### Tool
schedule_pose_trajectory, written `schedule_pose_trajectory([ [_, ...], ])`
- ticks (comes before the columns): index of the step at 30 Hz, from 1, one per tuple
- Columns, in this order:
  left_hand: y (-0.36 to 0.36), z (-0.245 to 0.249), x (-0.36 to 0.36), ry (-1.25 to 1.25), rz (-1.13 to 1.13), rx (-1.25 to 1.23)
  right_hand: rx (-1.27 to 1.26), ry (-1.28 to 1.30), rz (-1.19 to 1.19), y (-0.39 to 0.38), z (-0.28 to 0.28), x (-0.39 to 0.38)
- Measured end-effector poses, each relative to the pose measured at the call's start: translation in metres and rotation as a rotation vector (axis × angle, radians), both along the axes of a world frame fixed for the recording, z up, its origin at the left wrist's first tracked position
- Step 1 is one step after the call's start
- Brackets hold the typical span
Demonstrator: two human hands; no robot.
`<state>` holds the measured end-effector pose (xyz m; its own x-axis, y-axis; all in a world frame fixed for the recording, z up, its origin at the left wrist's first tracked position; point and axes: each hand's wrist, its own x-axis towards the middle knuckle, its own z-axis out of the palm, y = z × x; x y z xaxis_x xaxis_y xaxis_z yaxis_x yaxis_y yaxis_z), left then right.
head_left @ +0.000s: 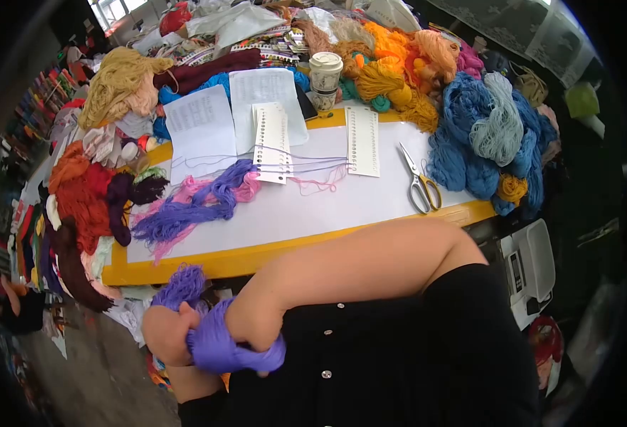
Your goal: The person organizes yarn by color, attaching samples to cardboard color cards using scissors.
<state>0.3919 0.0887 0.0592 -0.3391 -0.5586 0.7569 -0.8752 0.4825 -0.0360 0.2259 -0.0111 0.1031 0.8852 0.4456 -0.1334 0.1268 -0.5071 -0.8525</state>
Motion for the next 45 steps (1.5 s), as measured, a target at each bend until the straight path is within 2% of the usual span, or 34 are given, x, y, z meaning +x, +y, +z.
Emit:
schedule_pose_trajectory([
  [1,-0.004,-0.002,-0.002,0.091,-0.007,-0.064,0.140,0.160,0.019,0.005,0.000,0.002],
  [2,-0.005,-0.005,-0.003,0.182,0.003,-0.124,0.153,0.173,0.049,0.010,-0.006,0.003],
  [3,-0.004,-0.008,-0.002,0.270,0.027,-0.185,0.366,0.154,-0.092,0.017,-0.016,0.005],
  [5,0.003,-0.010,0.007,0.379,0.047,-0.088,0.784,0.152,-0.368,0.033,-0.035,0.010],
  [6,0.011,-0.004,0.008,0.355,0.153,0.115,0.555,0.091,-0.469,0.031,-0.040,0.009],
  [7,0.008,-0.013,0.009,0.387,0.132,0.137,0.316,0.016,-0.563,0.025,-0.044,0.004],
  [8,0.006,-0.028,0.007,0.434,0.099,0.086,0.337,-0.340,-0.762,0.029,-0.062,-0.003],
  [9,0.005,-0.031,0.001,0.445,0.064,0.114,0.220,-0.387,-0.936,0.027,-0.063,-0.011],
  [11,0.017,-0.078,0.018,0.595,0.289,0.308,0.446,-0.336,-1.118,0.021,-0.058,-0.031],
  [12,0.022,-0.117,0.035,0.647,0.403,0.478,0.676,-0.148,-1.169,0.016,-0.057,-0.042],
  [13,0.021,-0.133,0.030,0.671,0.386,0.425,0.749,-0.119,-1.215,0.020,-0.060,-0.042],
  [15,0.022,-0.142,0.018,0.806,0.356,0.508,0.776,-0.082,-1.223,0.014,-0.064,-0.038],
  [16,0.025,-0.140,0.016,0.799,0.403,0.696,0.775,-0.092,-1.247,0.010,-0.061,-0.035],
  [17,0.029,-0.130,0.015,0.861,0.333,0.756,0.776,-0.102,-1.268,0.007,-0.059,-0.032],
  [18,0.034,-0.120,0.016,0.921,0.266,0.809,0.718,-0.062,-1.262,0.001,-0.054,-0.031],
  [19,0.039,-0.113,0.017,1.105,0.032,0.751,0.713,-0.048,-1.226,0.000,-0.051,-0.025],
  [21,0.052,-0.074,0.017,0.859,-0.033,0.610,0.573,-0.024,-1.132,0.014,-0.051,-0.012],
  [22,0.055,-0.055,0.011,0.726,0.012,0.580,0.491,-0.027,-1.127,0.029,-0.052,0.001],
  [23,0.058,-0.054,0.006,0.801,-0.053,0.643,0.358,-0.010,-1.049,0.038,-0.055,0.010],
  [24,0.066,-0.053,0.003,0.817,0.036,0.793,0.223,0.001,-0.969,0.045,-0.058,0.018],
  [25,0.072,-0.077,0.001,0.784,0.084,0.673,0.111,-0.051,-0.893,0.046,-0.065,0.024],
  [26,0.082,-0.090,0.000,0.865,0.194,0.668,0.119,-0.038,-0.846,0.050,-0.062,0.031],
  [27,0.092,-0.105,0.000,0.943,0.297,0.664,0.044,-0.223,-0.881,0.056,-0.051,0.036],
  [29,0.117,-0.153,0.005,1.184,0.563,0.707,-0.063,-0.395,-0.734,0.060,-0.016,0.031],
  [31,0.143,-0.162,0.020,1.371,0.736,0.657,0.033,-0.314,-0.424,0.045,0.018,0.019],
  [32,0.156,-0.172,0.033,1.512,0.728,0.502,0.087,-0.255,-0.274,0.038,0.035,0.014],
  [33,0.173,-0.176,0.046,1.303,1.020,0.446,0.399,-0.413,-0.212,0.043,0.033,0.014],
  [34,0.204,-0.218,0.070,1.227,1.221,0.378,0.711,-0.568,-0.149,0.048,0.032,0.014],
  [36,0.220,-0.160,0.094,1.121,1.461,0.262,1.029,-0.718,-0.086,0.051,0.040,0.010],
  [38,0.251,-0.159,0.131,1.026,1.484,-0.010,0.990,-0.412,-0.144,0.050,0.056,0.008],
  [40,0.261,-0.136,0.146,0.911,1.408,-0.193,1.088,-0.390,-0.165,0.056,0.051,0.014],
  [43,0.283,-0.144,0.158,0.688,1.501,-0.211,1.155,-0.437,-0.198,0.058,0.045,0.025],
  [44,0.290,-0.158,0.157,0.697,1.567,-0.161,1.162,-0.444,-0.218,0.057,0.045,0.026],
  [45,0.300,-0.179,0.158,0.593,1.590,-0.049,1.110,-0.376,-0.184,0.051,0.048,0.025],
])
